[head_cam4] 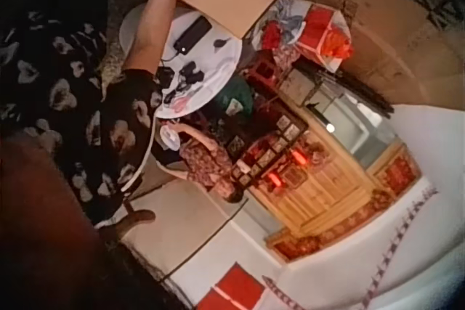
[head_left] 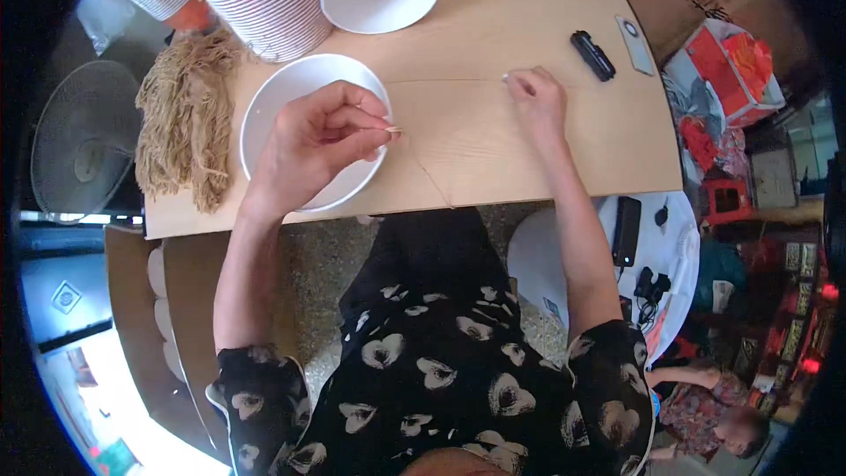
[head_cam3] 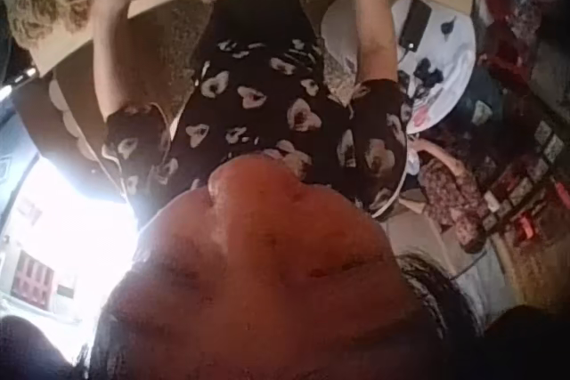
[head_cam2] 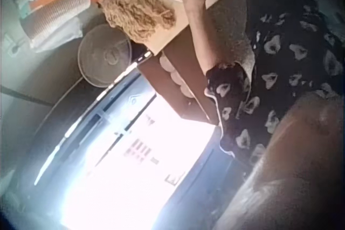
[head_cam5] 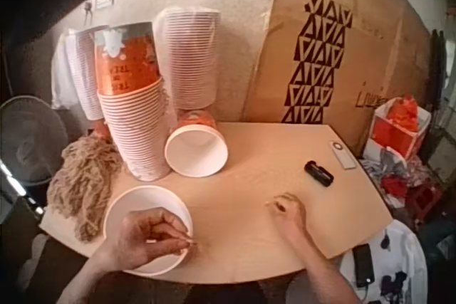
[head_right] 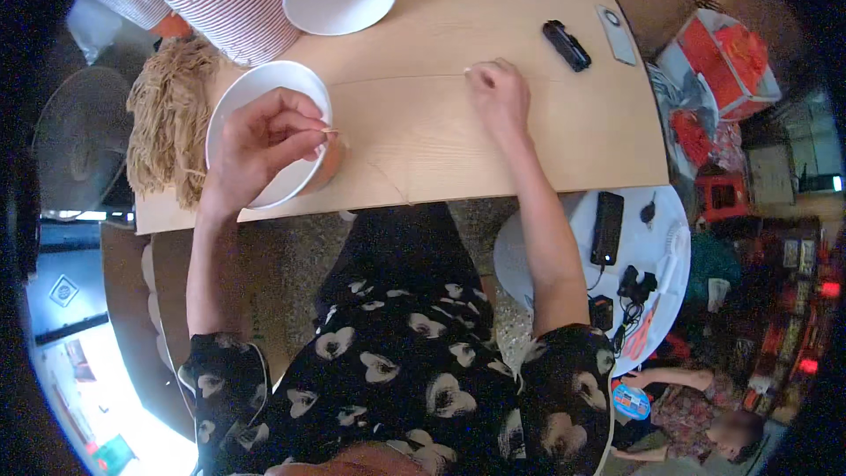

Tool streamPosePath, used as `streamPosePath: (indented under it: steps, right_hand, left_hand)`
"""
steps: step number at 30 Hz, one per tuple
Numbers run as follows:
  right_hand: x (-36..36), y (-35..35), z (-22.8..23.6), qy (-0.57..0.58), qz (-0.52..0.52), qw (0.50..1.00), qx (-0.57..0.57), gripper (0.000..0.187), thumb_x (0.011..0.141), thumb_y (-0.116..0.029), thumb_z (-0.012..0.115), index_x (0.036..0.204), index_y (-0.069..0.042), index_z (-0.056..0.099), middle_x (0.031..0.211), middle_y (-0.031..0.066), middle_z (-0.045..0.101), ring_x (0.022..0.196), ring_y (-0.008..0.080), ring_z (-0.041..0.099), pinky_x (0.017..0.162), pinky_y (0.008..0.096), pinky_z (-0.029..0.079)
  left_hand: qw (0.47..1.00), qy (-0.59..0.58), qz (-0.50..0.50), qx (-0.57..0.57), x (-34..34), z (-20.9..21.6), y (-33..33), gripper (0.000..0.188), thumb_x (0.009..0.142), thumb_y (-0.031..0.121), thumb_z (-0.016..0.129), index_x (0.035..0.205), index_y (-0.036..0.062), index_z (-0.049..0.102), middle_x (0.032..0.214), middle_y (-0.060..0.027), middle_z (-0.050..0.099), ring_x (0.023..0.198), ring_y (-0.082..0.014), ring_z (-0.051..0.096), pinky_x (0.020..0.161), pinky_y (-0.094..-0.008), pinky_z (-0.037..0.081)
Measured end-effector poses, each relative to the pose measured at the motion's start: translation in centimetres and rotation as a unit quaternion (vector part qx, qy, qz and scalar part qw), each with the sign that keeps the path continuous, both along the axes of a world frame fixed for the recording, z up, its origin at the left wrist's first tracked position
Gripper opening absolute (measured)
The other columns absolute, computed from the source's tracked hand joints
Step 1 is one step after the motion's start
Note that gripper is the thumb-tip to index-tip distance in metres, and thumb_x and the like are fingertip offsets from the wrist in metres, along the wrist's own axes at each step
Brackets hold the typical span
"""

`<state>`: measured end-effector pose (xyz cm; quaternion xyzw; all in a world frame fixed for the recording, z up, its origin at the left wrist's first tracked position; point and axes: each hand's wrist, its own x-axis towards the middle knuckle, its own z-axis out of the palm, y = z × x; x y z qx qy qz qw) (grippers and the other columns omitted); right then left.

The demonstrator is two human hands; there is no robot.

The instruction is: Attaching strings to decorative paper buckets and stacking them for packaging at a workstation.

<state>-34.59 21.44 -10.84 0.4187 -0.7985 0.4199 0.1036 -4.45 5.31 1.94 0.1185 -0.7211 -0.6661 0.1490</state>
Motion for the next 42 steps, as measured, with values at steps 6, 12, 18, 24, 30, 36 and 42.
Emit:
streamPosePath:
  steps: [6,12,18,24,30,36,42]
  right_hand:
    - [1.5,1.8,3.2,0.064,-0.027,0.993,0.091,0.017,0.086,-0.009,0.064,0.101,-0.005,0.069,0.093,0.0142,0.065,0.088,0.0320,0.062,0.078,0.0434,0.049]
    - [9.4,1.8,8.7,-0.071,0.111,0.991,0.004,0.028,0.095,-0.017,0.056,0.119,-0.003,0.061,0.097,0.0129,0.067,0.094,0.0257,0.064,0.084,0.0396,0.050]
    - [14.7,1.7,9.8,-0.481,0.327,0.810,-0.072,0.037,0.103,-0.029,0.048,0.115,0.004,0.060,0.083,0.0015,0.060,0.073,0.0082,0.053,0.066,0.0213,0.041]
    - [14.6,1.3,10.7,-0.412,0.304,0.859,-0.017,0.021,0.092,-0.018,0.067,0.091,0.003,0.068,0.077,-0.0008,0.062,0.069,0.0042,0.053,0.063,0.0186,0.040]
    - [14.7,1.2,10.6,-0.429,0.295,0.854,-0.022,0.010,0.089,-0.007,0.069,0.093,0.003,0.067,0.079,-0.0015,0.063,0.071,0.0028,0.054,0.062,0.0175,0.041]
    - [15.8,0.5,9.9,0.006,0.202,0.974,-0.100,0.012,0.079,0.002,0.071,0.088,-0.004,0.065,0.069,0.0044,0.061,0.061,0.0065,0.059,0.054,0.0249,0.047]
    - [16.4,1.1,11.2,-0.292,0.233,0.927,-0.021,0.013,0.090,-0.013,0.066,0.096,-0.001,0.065,0.061,-0.0011,0.050,0.052,0.0052,0.042,0.046,0.0239,0.034]
  left_hand:
    - [1.000,-0.023,-0.004,-0.013,-0.1,0.6,0.3,0.021,0.090,-0.002,0.066,0.110,-0.0043,0.059,0.097,-0.0086,0.069,0.085,-0.0096,0.066,0.070,-0.0217,0.054]
    - [1.000,-0.018,-0.011,-0.009,-0.1,0.8,0.7,0.021,0.091,-0.001,0.064,0.111,-0.0044,0.058,0.099,-0.0092,0.068,0.081,-0.0081,0.065,0.063,-0.0197,0.052]
    - [1.000,-0.004,-0.006,0.011,-0.6,1.2,1.7,0.020,0.090,-0.001,0.065,0.109,-0.0054,0.059,0.095,-0.0073,0.068,0.076,-0.0060,0.065,0.061,-0.0181,0.053]
    - [1.000,-0.021,-0.017,0.012,0.1,0.6,1.5,0.023,0.089,-0.001,0.066,0.111,-0.0049,0.060,0.092,-0.0079,0.069,0.069,-0.0052,0.062,0.059,-0.0186,0.051]
    - [0.998,-0.045,-0.028,-0.021,0.0,0.8,1.4,0.026,0.090,-0.002,0.065,0.114,-0.0058,0.058,0.092,-0.0078,0.068,0.067,-0.0082,0.061,0.059,-0.0204,0.051]
    - [0.998,-0.036,-0.031,0.029,0.2,0.7,0.5,0.024,0.092,0.003,0.065,0.114,-0.0045,0.059,0.090,-0.0065,0.069,0.066,-0.0064,0.060,0.057,-0.0198,0.050]
    - [0.999,-0.021,-0.016,0.021,0.2,0.5,0.6,0.022,0.093,0.006,0.064,0.112,-0.0039,0.060,0.091,-0.0068,0.071,0.064,-0.0055,0.060,0.054,-0.0190,0.050]
